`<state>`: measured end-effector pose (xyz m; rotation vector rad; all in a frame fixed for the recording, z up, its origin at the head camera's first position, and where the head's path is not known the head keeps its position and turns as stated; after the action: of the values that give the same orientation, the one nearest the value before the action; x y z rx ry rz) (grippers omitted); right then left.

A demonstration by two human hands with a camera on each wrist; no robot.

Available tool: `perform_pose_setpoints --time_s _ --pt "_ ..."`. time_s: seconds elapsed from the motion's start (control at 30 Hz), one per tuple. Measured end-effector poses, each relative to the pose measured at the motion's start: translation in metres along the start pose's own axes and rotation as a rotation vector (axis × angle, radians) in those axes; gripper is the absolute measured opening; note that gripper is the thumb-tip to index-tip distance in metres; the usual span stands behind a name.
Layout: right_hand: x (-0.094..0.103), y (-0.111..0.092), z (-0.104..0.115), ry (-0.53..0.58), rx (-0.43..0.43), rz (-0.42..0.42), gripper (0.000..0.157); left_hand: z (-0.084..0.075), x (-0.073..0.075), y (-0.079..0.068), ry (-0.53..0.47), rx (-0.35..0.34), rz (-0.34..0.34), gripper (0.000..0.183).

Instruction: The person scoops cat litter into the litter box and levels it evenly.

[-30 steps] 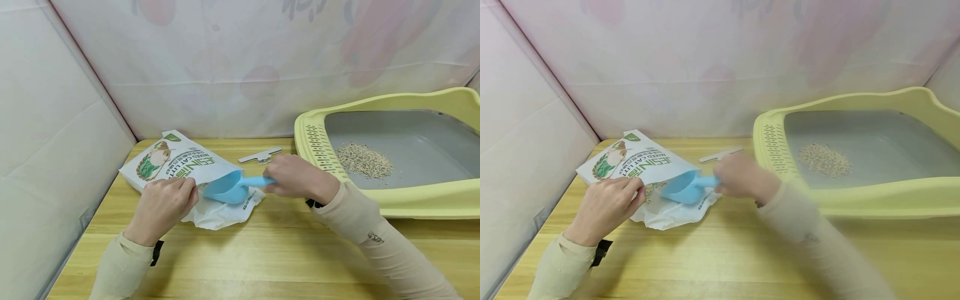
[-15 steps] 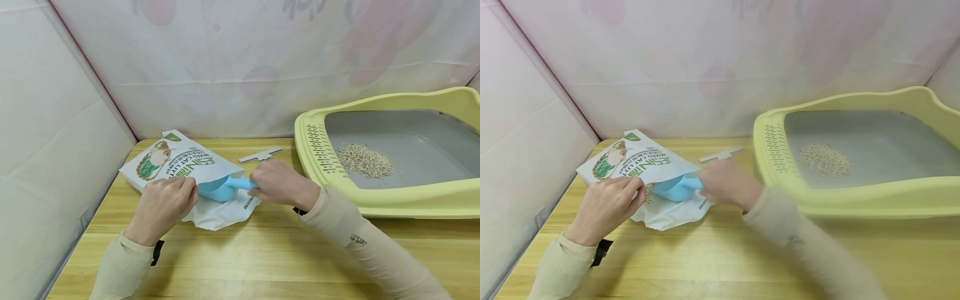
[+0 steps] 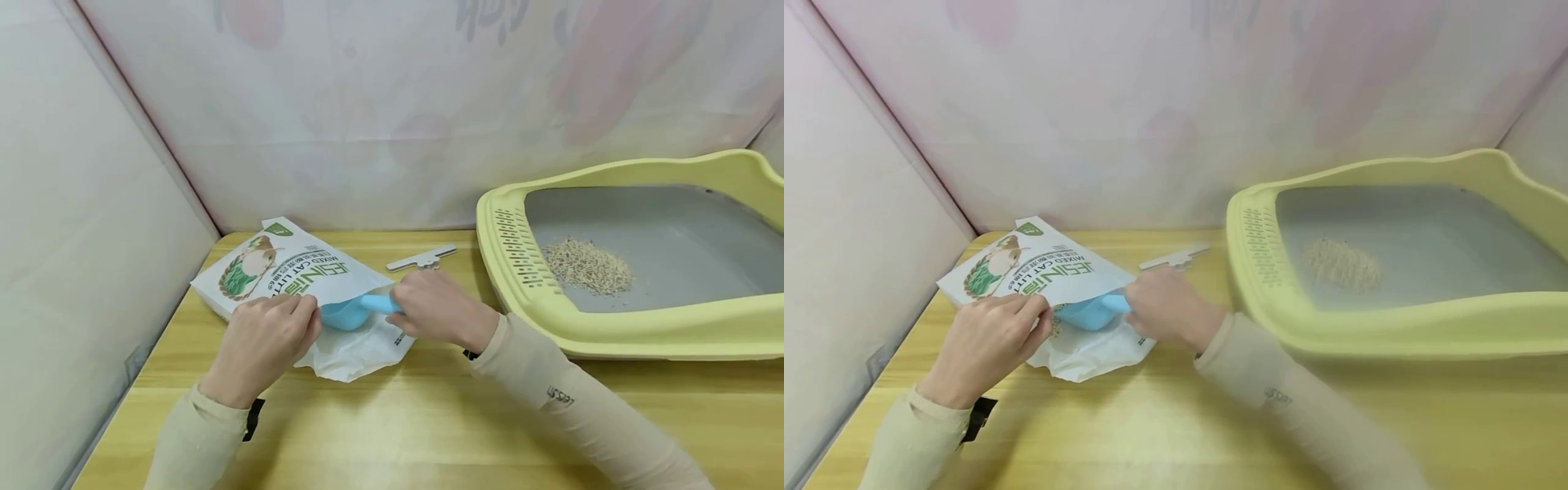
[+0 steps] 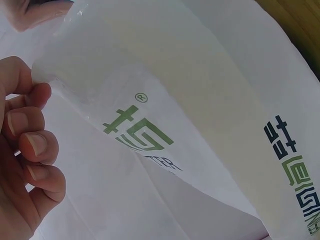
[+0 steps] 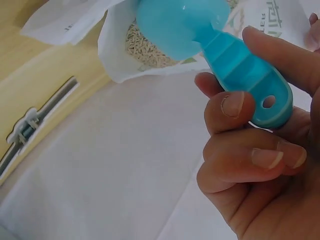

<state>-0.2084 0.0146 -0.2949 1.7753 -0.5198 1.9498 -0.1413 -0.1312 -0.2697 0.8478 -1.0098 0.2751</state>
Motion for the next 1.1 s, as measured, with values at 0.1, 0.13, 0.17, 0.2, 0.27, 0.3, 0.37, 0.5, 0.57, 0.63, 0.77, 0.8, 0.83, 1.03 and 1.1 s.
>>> perform_pose_setpoints --time_s 0.1,0.13,0.17,0.2,0.27,0.3,0.37,0.5,0.57,0.63,0.77,0.8,0.83,1.03,1.1 --pt "-0.001 0.002 0.001 -0.002 0.011 -0.020 0.051 0.000 -0.001 -0.001 0.001 -0.002 -0.005 0.037" --pt "-0.001 0.003 0.002 -0.002 0.012 -0.029 0.052 0.000 -0.001 -0.001 0.000 -0.001 -0.005 0.037" --pt "-0.001 0.003 0.002 -0.002 0.013 -0.036 0.053 0.000 -0.001 -0.001 -0.001 0.000 -0.007 0.037" --pt "-0.002 0.004 0.002 -0.003 0.012 -0.041 0.053 0.000 -0.001 -0.002 -0.001 0.001 -0.010 0.037" --pt "-0.002 0.005 0.003 -0.006 0.012 -0.048 0.054 0.000 -0.001 -0.002 -0.002 0.002 -0.015 0.037" --pt "-0.002 0.005 0.003 -0.006 0.011 -0.051 0.054 0.000 -0.001 -0.002 -0.003 0.002 -0.017 0.037" --pt "-0.003 0.006 0.003 -0.005 0.005 -0.049 0.054 0.001 -0.001 -0.002 -0.004 0.001 -0.020 0.037" --pt "-0.006 0.007 0.002 -0.005 -0.006 -0.054 0.053 0.001 -0.001 -0.001 -0.007 -0.003 -0.017 0.037" --pt "-0.008 0.008 0.002 -0.013 -0.008 -0.060 0.054 0.000 -0.001 -0.001 -0.010 -0.003 -0.015 0.036" --pt "-0.010 0.009 0.001 -0.015 -0.009 -0.063 0.055 0.000 -0.001 -0.001 -0.012 -0.002 -0.010 0.036" --pt "-0.015 0.011 0.000 -0.019 -0.016 -0.058 0.054 0.000 -0.002 -0.002 -0.020 -0.002 -0.002 0.035" --pt "-0.017 0.011 0.000 -0.018 -0.019 -0.058 0.054 0.000 -0.002 -0.002 -0.021 -0.003 -0.001 0.036" --pt "-0.018 0.012 -0.001 -0.023 -0.022 -0.059 0.053 0.000 -0.002 -0.002 -0.022 -0.004 -0.003 0.036" --pt "-0.032 0.015 -0.006 -0.046 -0.039 -0.036 0.055 0.001 -0.002 -0.002 -0.025 -0.006 -0.012 0.035" --pt "-0.038 0.017 -0.009 -0.036 -0.055 -0.006 0.056 0.001 -0.002 -0.002 -0.026 -0.006 -0.008 0.035"
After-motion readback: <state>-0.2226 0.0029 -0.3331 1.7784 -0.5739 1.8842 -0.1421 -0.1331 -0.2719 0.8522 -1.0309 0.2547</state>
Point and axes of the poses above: each hand's wrist, its own y-axis towards the middle knuckle, its own x-axis out of the back of the hand, z = x × y, the point moved 8 cm from there along y, towards the middle knuckle, and after that the axes turned 14 degrees about z, right-handed, at the moved point
